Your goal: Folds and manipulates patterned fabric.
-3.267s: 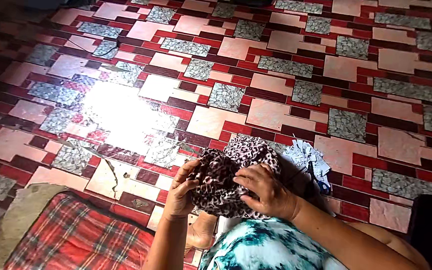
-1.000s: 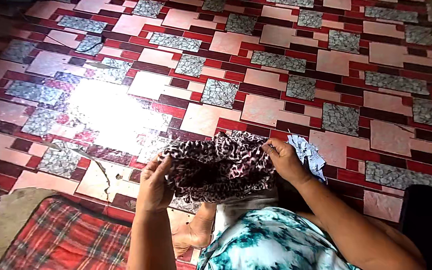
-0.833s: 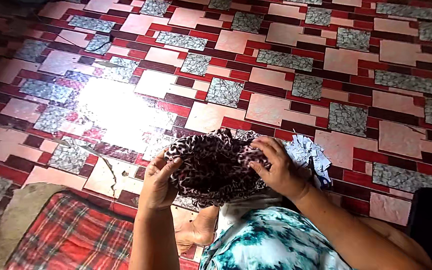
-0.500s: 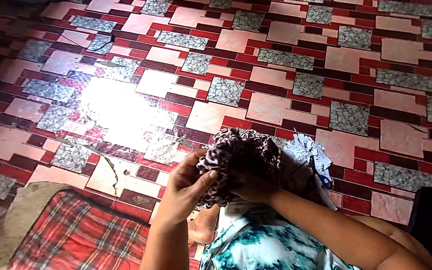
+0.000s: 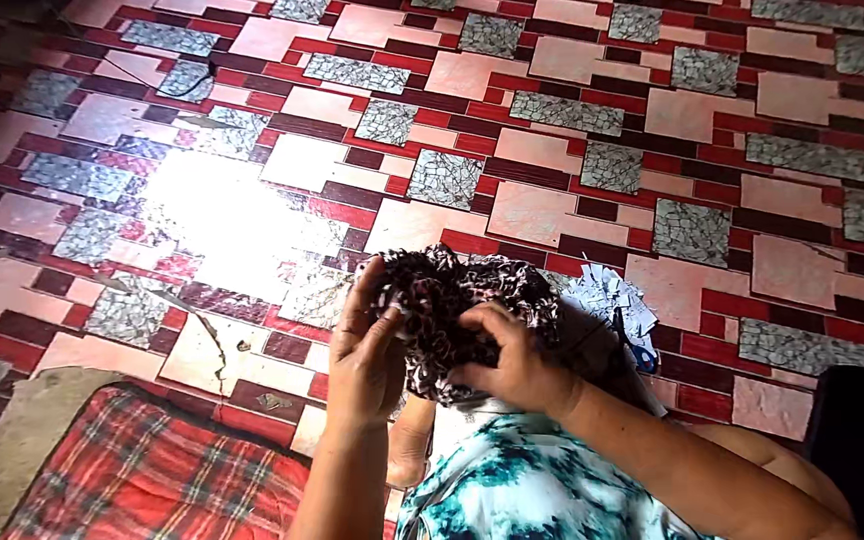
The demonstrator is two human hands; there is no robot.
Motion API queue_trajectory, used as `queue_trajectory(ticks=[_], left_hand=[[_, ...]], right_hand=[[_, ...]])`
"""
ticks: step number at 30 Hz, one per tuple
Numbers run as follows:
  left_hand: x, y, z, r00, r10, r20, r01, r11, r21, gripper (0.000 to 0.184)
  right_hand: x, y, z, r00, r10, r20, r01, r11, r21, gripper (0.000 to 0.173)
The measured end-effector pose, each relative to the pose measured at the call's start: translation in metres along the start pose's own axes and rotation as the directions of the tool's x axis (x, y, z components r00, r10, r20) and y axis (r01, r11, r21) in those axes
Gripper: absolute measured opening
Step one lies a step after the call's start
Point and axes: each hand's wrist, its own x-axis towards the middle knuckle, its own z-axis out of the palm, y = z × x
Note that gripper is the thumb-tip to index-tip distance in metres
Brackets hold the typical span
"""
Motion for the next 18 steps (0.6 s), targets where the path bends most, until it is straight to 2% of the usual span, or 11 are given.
queue_trajectory(ticks=[2, 3, 4, 6, 8, 10, 12, 14, 15, 17, 18], left_hand=[[-0.004, -0.009, 0.014, 0.996, -0.048, 0.069, 0.052, 0.997, -0.057, 0.055], [-0.004, -0.01, 0.018, 0.993, -0.051, 0.103, 0.056, 0.998, -0.041, 0.06], [-0.003, -0.008, 0.017, 0.991, -0.029, 0.134, 0.027, 0.999, 0.017, 0.064], [0.0, 0.001, -0.002, 0.979, 0.064, 0.195, -0.117, 0.953, 0.279, 0.07], [0.0, 0.014, -0.024, 0.963, 0.151, 0.224, -0.256, 0.778, 0.574, 0.073], [0.0, 0.02, -0.037, 0.95, 0.196, 0.241, -0.311, 0.629, 0.712, 0.065], [-0.001, 0.02, -0.041, 0.935, 0.248, 0.253, -0.348, 0.509, 0.787, 0.039], [-0.002, 0.02, -0.04, 0.922, 0.277, 0.272, -0.376, 0.466, 0.801, 0.022], [-0.001, 0.019, -0.04, 0.917, 0.274, 0.289, -0.392, 0.49, 0.779, 0.019], [0.002, 0.017, -0.041, 0.92, 0.228, 0.32, -0.392, 0.587, 0.708, 0.017], [0.003, 0.016, -0.041, 0.923, 0.196, 0.33, -0.374, 0.654, 0.658, 0.016]], right_hand=[[0.003, -0.01, 0.007, 0.981, 0.119, 0.15, -0.123, 0.992, 0.022, 0.084], [0.005, -0.009, 0.011, 0.985, 0.113, 0.134, -0.121, 0.992, 0.048, 0.074], [0.007, -0.006, 0.013, 0.992, 0.08, 0.099, -0.087, 0.994, 0.073, 0.055], [0.01, -0.003, 0.003, 0.995, -0.005, 0.104, -0.006, 0.995, 0.101, 0.027], [0.013, -0.011, -0.02, 0.983, -0.013, 0.182, -0.007, 0.994, 0.11, 0.024], [0.015, -0.022, -0.041, 0.979, 0.005, 0.206, -0.044, 0.982, 0.185, 0.019], [0.018, -0.028, -0.055, 0.979, -0.01, 0.203, -0.061, 0.94, 0.336, 0.015], [0.023, -0.025, -0.061, 0.977, -0.046, 0.21, -0.055, 0.891, 0.451, 0.008], [0.025, -0.024, -0.064, 0.972, -0.052, 0.231, -0.05, 0.91, 0.412, 0.022], [0.025, -0.028, -0.068, 0.944, 0.008, 0.329, -0.05, 0.991, 0.12, 0.049], [0.024, -0.031, -0.067, 0.93, 0.062, 0.363, -0.05, 0.998, -0.042, 0.052]])
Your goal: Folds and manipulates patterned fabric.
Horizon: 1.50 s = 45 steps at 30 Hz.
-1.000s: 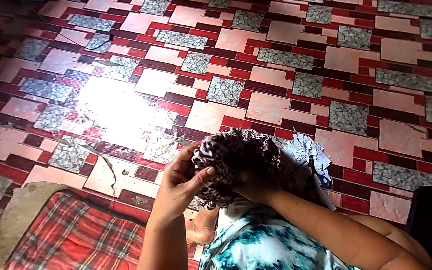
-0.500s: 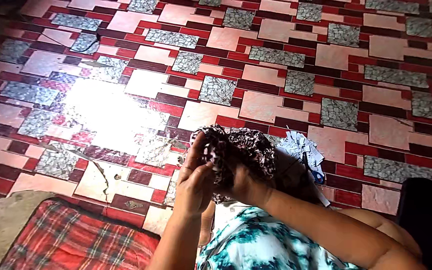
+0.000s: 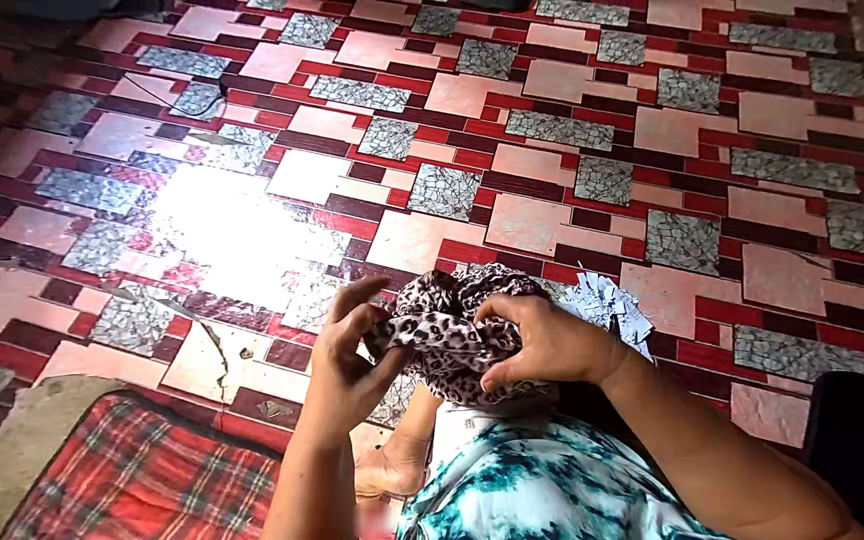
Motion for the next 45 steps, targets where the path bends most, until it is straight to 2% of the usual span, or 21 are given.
queue_trajectory(ticks=[2, 6, 9, 11, 12, 14, 17, 19, 20, 22, 23, 26, 28, 31, 33, 35, 37, 39, 40, 43, 45], left_hand=[[0.004, -0.002, 0.004, 0.996, -0.031, 0.078, 0.044, 0.984, -0.171, 0.02], [0.011, -0.011, 0.005, 0.98, -0.096, 0.176, 0.148, 0.938, -0.313, 0.037], [0.012, -0.021, -0.001, 0.956, -0.085, 0.279, 0.211, 0.862, -0.462, 0.041], [0.008, -0.026, -0.001, 0.954, -0.102, 0.283, 0.231, 0.852, -0.471, 0.036], [0.004, -0.026, 0.0, 0.96, -0.126, 0.249, 0.218, 0.895, -0.389, 0.026], [-0.003, -0.022, 0.002, 0.98, -0.148, 0.131, 0.145, 0.989, 0.032, 0.011], [-0.017, -0.022, 0.007, 0.979, -0.197, -0.047, 0.2, 0.903, 0.381, 0.015], [-0.034, -0.022, 0.003, 0.88, -0.472, 0.058, 0.449, 0.864, 0.226, 0.02], [-0.041, -0.021, -0.002, 0.766, -0.611, 0.198, 0.598, 0.791, 0.128, 0.027], [-0.059, -0.026, -0.011, 0.515, -0.714, 0.474, 0.822, 0.569, -0.034, 0.042], [-0.073, -0.034, -0.011, 0.481, -0.695, 0.534, 0.864, 0.479, -0.156, 0.044], [-0.107, -0.057, 0.009, 0.607, -0.599, 0.522, 0.742, 0.191, -0.642, 0.042], [-0.109, -0.063, 0.029, 0.656, -0.602, 0.456, 0.577, 0.011, -0.816, 0.045], [-0.096, -0.06, 0.05, 0.603, -0.73, 0.322, 0.479, 0.01, -0.878, 0.055], [-0.085, -0.052, 0.054, 0.554, -0.799, 0.234, 0.529, 0.122, -0.84, 0.049], [-0.076, -0.044, 0.052, 0.535, -0.831, 0.152, 0.548, 0.204, -0.811, 0.031], [-0.068, -0.036, 0.047, 0.542, -0.832, 0.116, 0.544, 0.243, -0.803, 0.023], [-0.064, -0.031, 0.042, 0.562, -0.818, 0.126, 0.524, 0.233, -0.819, 0.02], [-0.063, -0.03, 0.041, 0.576, -0.806, 0.133, 0.502, 0.221, -0.836, 0.019], [-0.061, -0.038, 0.032, 0.63, -0.768, 0.112, 0.419, 0.215, -0.882, 0.031], [-0.062, -0.046, 0.023, 0.647, -0.761, 0.052, 0.375, 0.258, -0.89, 0.04]], right_hand=[[-0.001, -0.002, 0.003, 0.996, 0.094, -0.001, -0.094, 0.991, -0.096, 0.033], [-0.006, 0.013, -0.012, 0.989, 0.15, -0.008, -0.137, 0.917, 0.375, 0.012], [-0.006, 0.023, -0.016, 0.987, 0.159, -0.02, -0.112, 0.777, 0.619, 0.017], [-0.005, 0.024, -0.012, 0.985, 0.121, -0.123, -0.019, 0.784, 0.62, 0.025], [-0.004, 0.021, -0.008, 0.975, 0.078, -0.209, 0.051, 0.835, 0.547, 0.03], [-0.003, 0.012, 0.007, 0.928, -0.099, -0.36, 0.205, 0.94, 0.271, 0.033], [-0.012, -0.004, 0.047, 0.871, -0.43, -0.237, 0.425, 0.902, -0.077, 0.021], [-0.017, -0.006, 0.076, 0.85, -0.521, -0.078, 0.49, 0.837, -0.243, 0.02], [-0.018, -0.003, 0.088, 0.851, -0.525, -0.019, 0.497, 0.815, -0.298, 0.02], [-0.019, 0.006, 0.102, 0.863, -0.504, 0.036, 0.486, 0.81, -0.329, 0.02], [-0.019, 0.008, 0.104, 0.872, -0.488, 0.05, 0.476, 0.817, -0.324, 0.022], [-0.017, 0.01, 0.104, 0.895, -0.383, 0.228, 0.429, 0.878, -0.211, 0.028], [-0.012, 0.015, 0.105, 0.83, -0.263, 0.492, 0.341, 0.937, -0.074, 0.029], [-0.006, 0.027, 0.11, 0.669, -0.175, 0.723, 0.238, 0.971, 0.015, 0.04], [-0.01, 0.027, 0.103, 0.785, -0.231, 0.575, 0.234, 0.97, 0.071, 0.034], [-0.014, 0.024, 0.098, 0.957, -0.255, 0.137, 0.259, 0.966, -0.012, 0.021], [-0.002, 0.026, 0.089, 0.97, -0.186, -0.16, 0.153, 0.968, -0.197, 0.027], [0.009, 0.031, 0.078, 0.996, 0.021, -0.091, -0.042, 0.973, -0.227, 0.061], [0.012, 0.036, 0.076, 0.994, 0.107, -0.03, -0.111, 0.976, -0.19, 0.065], [0.011, 0.053, 0.078, 0.996, 0.071, -0.046, -0.075, 0.994, -0.08, 0.023], [0.002, 0.056, 0.076, 0.992, -0.021, -0.125, 0.009, 0.995, -0.098, 0.016]])
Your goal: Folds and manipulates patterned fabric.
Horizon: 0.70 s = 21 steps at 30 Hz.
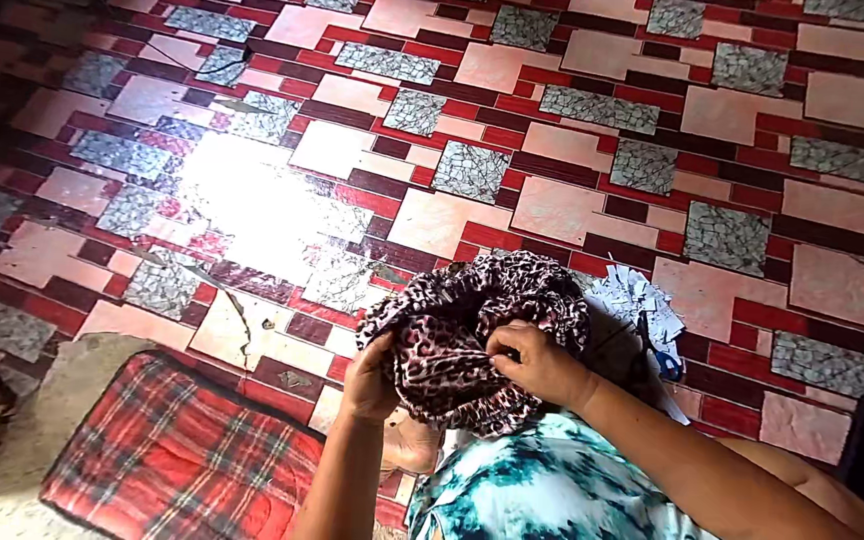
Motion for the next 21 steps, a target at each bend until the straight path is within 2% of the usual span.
queue_trajectory(ticks=[3, 6, 8, 11, 13, 15, 16, 17, 19, 21], left_hand=[[0.006, 0.003, -0.011, 0.995, 0.055, 0.083, -0.054, 0.998, -0.013, 0.04], [0.007, 0.003, -0.011, 0.981, 0.086, 0.172, -0.083, 0.996, -0.028, 0.032], [0.007, 0.007, -0.012, 0.961, 0.082, 0.265, -0.075, 0.997, -0.036, 0.028], [0.012, 0.01, -0.022, 0.92, 0.07, 0.386, -0.075, 0.997, -0.002, 0.044], [0.013, -0.004, -0.027, 0.95, 0.042, 0.308, -0.062, 0.997, 0.055, 0.061], [0.008, -0.026, -0.028, 0.971, -0.062, 0.232, 0.011, 0.977, 0.212, 0.079], [0.003, -0.037, -0.028, 0.969, -0.131, 0.209, 0.073, 0.961, 0.266, 0.081], [-0.003, -0.044, -0.023, 0.967, -0.203, 0.151, 0.151, 0.941, 0.303, 0.076], [-0.016, -0.052, -0.003, 0.944, -0.325, 0.049, 0.294, 0.903, 0.313, 0.05], [-0.021, -0.052, 0.01, 0.932, -0.363, 0.007, 0.35, 0.903, 0.248, 0.03]], right_hand=[[-0.01, 0.004, -0.007, 0.979, -0.134, -0.152, 0.116, 0.986, -0.119, 0.014], [-0.016, 0.005, -0.007, 0.961, -0.216, -0.171, 0.179, 0.961, -0.21, 0.014], [-0.016, 0.005, -0.005, 0.959, -0.165, -0.233, 0.127, 0.978, -0.168, 0.015], [-0.006, 0.0, -0.011, 0.944, 0.032, -0.328, 0.008, 0.993, 0.12, 0.012], [0.003, -0.008, -0.019, 0.943, 0.103, -0.317, -0.005, 0.955, 0.295, 0.005], [0.013, -0.014, -0.025, 0.948, 0.13, -0.291, -0.013, 0.928, 0.373, 0.004], [0.017, -0.015, -0.026, 0.946, 0.133, -0.294, -0.009, 0.922, 0.387, 0.003], [0.021, -0.015, -0.026, 0.943, 0.129, -0.306, 0.003, 0.918, 0.397, 0.003], [0.028, -0.013, -0.025, 0.938, 0.117, -0.326, 0.025, 0.916, 0.401, 0.004], [0.036, -0.005, -0.026, 0.924, 0.115, -0.365, 0.026, 0.933, 0.359, 0.005]])
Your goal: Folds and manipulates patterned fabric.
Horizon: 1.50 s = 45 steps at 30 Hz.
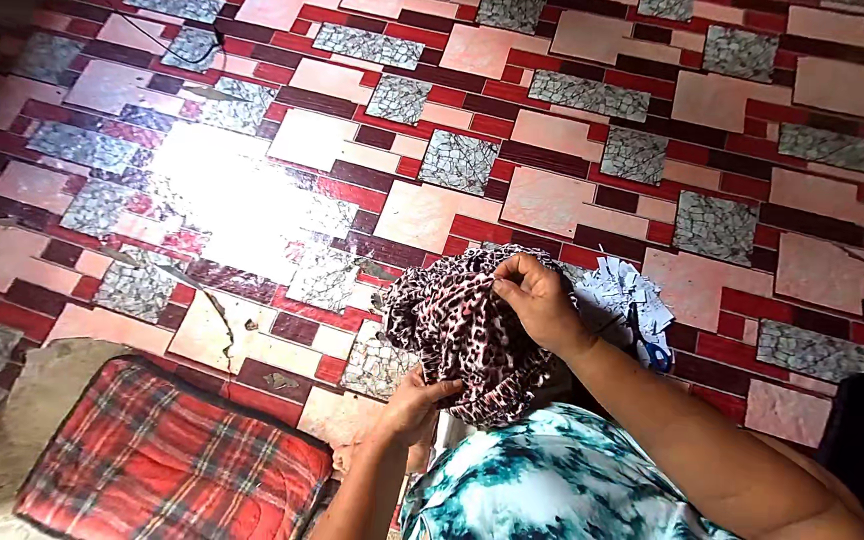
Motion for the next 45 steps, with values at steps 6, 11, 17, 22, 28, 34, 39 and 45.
queue_trajectory(ticks=[6, 11, 17, 22, 28, 34, 39, 45], left_hand=[[-0.008, 0.027, -0.004, 0.982, 0.186, 0.028, -0.181, 0.977, -0.113, 0.024], [-0.014, 0.034, 0.0, 0.949, 0.307, 0.069, -0.301, 0.95, -0.083, 0.022], [-0.028, 0.04, -0.004, 0.856, 0.439, 0.274, -0.444, 0.895, -0.047, 0.022], [-0.026, 0.051, -0.003, 0.842, 0.534, 0.084, -0.53, 0.846, -0.066, 0.026], [-0.031, 0.059, 0.006, 0.806, 0.55, 0.218, -0.563, 0.826, 0.0, 0.015], [-0.038, 0.067, 0.005, 0.769, 0.621, 0.149, -0.636, 0.766, 0.089, 0.015], [-0.025, 0.062, 0.012, 0.706, 0.694, -0.142, -0.643, 0.711, 0.284, 0.019], [-0.024, 0.057, 0.032, 0.575, 0.813, 0.091, -0.774, 0.505, 0.383, 0.02]], right_hand=[[-0.007, 0.01, -0.011, 0.968, -0.223, -0.115, 0.193, 0.955, -0.227, 0.022], [-0.043, -0.005, 0.014, 0.886, -0.41, 0.217, 0.441, 0.889, -0.123, 0.025], [-0.042, -0.006, 0.019, 0.808, 0.076, 0.585, 0.276, 0.827, -0.489, 0.043], [-0.034, -0.018, 0.006, 0.861, 0.246, 0.445, 0.124, 0.748, -0.652, 0.045], [-0.041, -0.025, 0.014, 0.9, -0.204, 0.386, 0.258, 0.961, -0.096, 0.031], [-0.036, -0.016, 0.028, 0.837, -0.232, 0.496, 0.487, 0.729, -0.481, 0.017], [-0.046, -0.016, 0.013, 0.851, -0.401, 0.339, 0.525, 0.623, -0.58, 0.021], [-0.049, -0.019, 0.005, 0.86, -0.324, 0.395, 0.507, 0.639, -0.579, 0.02]])
